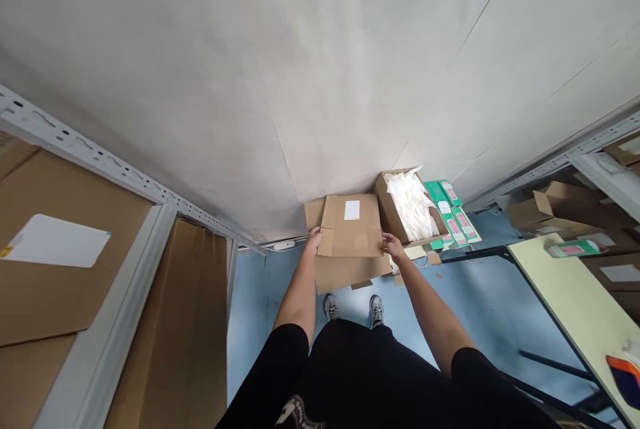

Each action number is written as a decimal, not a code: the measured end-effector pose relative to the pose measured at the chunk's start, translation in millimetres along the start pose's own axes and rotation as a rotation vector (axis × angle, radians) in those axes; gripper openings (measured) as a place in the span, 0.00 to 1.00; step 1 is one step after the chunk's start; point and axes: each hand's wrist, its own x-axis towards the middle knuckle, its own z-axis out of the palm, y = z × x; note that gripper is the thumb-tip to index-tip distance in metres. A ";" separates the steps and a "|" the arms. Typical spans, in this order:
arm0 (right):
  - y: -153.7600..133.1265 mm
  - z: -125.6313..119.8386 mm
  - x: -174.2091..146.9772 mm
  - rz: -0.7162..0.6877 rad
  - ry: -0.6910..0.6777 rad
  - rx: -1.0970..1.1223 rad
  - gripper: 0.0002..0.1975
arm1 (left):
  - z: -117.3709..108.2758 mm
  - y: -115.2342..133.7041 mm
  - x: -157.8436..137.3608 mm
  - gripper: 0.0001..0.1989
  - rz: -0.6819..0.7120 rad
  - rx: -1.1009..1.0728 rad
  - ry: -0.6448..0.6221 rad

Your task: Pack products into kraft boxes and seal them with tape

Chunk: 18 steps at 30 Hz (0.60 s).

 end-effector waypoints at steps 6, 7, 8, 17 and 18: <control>-18.4 -13.1 -17.5 0.028 -0.098 0.077 0.30 | -38.6 33.8 -5.1 0.33 -0.170 0.017 -0.251; -22.6 -16.1 -21.5 0.035 -0.138 0.103 0.32 | -49.4 42.4 -10.4 0.36 -0.170 -0.016 -0.350; -26.8 -18.8 -25.8 0.039 -0.184 0.134 0.33 | -59.7 51.6 -16.9 0.38 -0.146 -0.050 -0.418; -53.9 -70.9 -78.8 -0.149 -0.416 0.415 0.45 | -45.7 120.9 -110.4 0.49 0.232 -0.028 -0.444; -55.0 -87.0 -86.3 -0.164 -0.419 0.432 0.45 | -29.8 126.5 -119.2 0.50 0.248 -0.006 -0.463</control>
